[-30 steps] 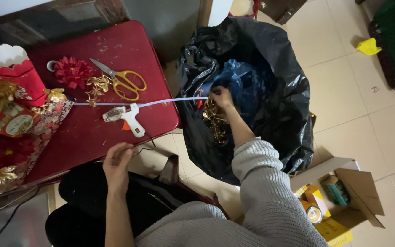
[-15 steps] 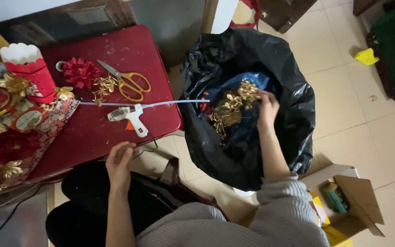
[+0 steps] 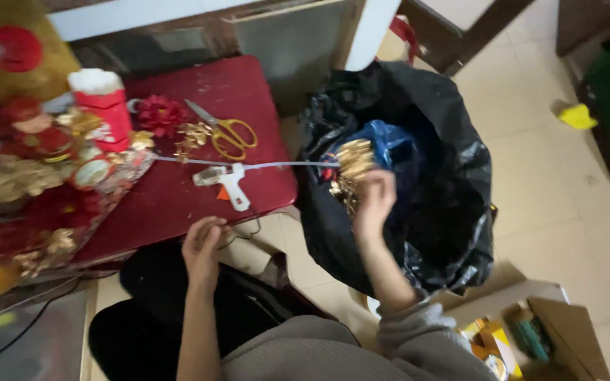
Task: Decorating a gift hamper with gold ornaments and ribbons using a hot glue gun
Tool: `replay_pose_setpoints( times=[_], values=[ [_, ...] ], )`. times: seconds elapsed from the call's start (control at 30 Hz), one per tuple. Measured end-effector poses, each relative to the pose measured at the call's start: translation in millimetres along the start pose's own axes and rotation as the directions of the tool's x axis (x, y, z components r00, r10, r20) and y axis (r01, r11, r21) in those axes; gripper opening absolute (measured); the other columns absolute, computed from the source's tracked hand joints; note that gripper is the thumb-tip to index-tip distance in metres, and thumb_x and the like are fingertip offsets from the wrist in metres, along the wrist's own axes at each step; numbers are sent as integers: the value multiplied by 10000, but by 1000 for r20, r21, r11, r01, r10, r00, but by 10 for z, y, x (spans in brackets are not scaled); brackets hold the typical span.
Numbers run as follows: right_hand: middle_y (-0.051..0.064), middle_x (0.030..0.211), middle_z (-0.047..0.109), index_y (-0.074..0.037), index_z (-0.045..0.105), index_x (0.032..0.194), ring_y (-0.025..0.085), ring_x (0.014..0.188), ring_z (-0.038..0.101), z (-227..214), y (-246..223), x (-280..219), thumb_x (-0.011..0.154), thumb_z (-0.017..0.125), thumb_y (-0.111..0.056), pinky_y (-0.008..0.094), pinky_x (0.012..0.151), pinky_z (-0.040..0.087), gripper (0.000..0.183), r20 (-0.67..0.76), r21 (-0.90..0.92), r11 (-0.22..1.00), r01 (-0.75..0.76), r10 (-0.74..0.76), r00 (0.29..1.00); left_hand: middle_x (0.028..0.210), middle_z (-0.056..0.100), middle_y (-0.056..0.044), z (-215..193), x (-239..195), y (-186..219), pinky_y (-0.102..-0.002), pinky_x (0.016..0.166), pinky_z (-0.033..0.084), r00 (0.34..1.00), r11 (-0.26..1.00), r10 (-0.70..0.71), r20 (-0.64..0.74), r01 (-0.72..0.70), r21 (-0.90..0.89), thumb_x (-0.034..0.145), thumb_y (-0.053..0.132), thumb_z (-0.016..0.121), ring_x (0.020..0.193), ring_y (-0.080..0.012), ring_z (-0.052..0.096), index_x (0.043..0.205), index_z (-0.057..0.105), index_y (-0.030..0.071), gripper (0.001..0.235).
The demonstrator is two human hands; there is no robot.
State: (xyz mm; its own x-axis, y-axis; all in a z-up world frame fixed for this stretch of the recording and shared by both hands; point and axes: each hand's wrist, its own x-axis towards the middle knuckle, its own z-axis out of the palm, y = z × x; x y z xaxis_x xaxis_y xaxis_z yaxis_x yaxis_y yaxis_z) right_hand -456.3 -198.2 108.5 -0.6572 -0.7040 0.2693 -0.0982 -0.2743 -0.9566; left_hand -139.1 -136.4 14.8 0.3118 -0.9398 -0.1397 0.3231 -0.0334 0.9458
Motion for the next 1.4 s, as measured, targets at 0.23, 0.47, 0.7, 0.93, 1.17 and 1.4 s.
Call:
replay_pose_setpoints(
  times=[0.23, 0.47, 0.7, 0.93, 1.17, 1.4],
  values=[
    [11, 921, 598, -105, 638, 948, 132, 914, 565, 1181, -287, -1369, 930, 600, -2, 319, 901, 511, 112, 567, 129, 873, -470, 324, 758, 1430, 562, -261, 6, -69, 237, -505, 981, 544, 991, 966, 133, -28, -136, -221, 980, 177, 639, 1106, -347, 669, 1494, 446, 37, 567],
    [77, 924, 702, -79, 659, 1017, 172, 896, 669, 1715, -69, -1902, 996, 679, -120, 350, 839, 573, 50, 814, 79, 936, -343, 138, 565, 1285, 601, -256, -334, -46, 449, -632, 1026, 526, 944, 909, 136, -300, -239, -341, 955, -49, 629, 1123, -425, 646, 1460, 515, -13, 518],
    [87, 960, 698, -51, 684, 1042, 160, 953, 647, 1856, -74, -2207, 1011, 684, -129, 354, 874, 553, 84, 825, 183, 957, -225, -25, 565, 1080, 707, -137, -602, 163, 105, -333, 823, 620, 850, 831, 184, -493, -402, -384, 824, -150, 700, 929, -228, 720, 1220, 675, 16, 430],
    [153, 1136, 725, -5, 669, 1219, 245, 1003, 712, 1735, -252, -2216, 981, 611, 7, 384, 889, 584, 245, 825, 230, 951, -205, -79, 559, 1061, 691, -176, -695, 247, -25, -545, 886, 611, 887, 736, 6, -462, -317, -599, 872, -96, 720, 908, -337, 738, 1176, 648, 24, 335],
    [207, 978, 710, -71, 728, 1054, 466, 964, 673, 1940, 195, -759, 929, 638, -27, 548, 862, 529, 160, 740, -200, 823, 531, -228, 633, 929, 682, -176, -547, 76, 406, -505, 865, 635, 898, 818, -33, -439, -228, -529, 867, -100, 757, 865, -333, 751, 945, 596, 15, 213],
    [181, 1208, 711, -151, 727, 1217, 375, 1085, 712, 2592, 1518, 136, 775, 843, -535, 483, 970, 577, 597, 840, -541, 359, 761, 178, 513, 848, 692, -161, -483, 218, 318, -410, 754, 659, 888, 838, -45, -458, -217, -502, 859, -5, 821, 740, -258, 741, 938, 657, 9, 183]
  ],
)
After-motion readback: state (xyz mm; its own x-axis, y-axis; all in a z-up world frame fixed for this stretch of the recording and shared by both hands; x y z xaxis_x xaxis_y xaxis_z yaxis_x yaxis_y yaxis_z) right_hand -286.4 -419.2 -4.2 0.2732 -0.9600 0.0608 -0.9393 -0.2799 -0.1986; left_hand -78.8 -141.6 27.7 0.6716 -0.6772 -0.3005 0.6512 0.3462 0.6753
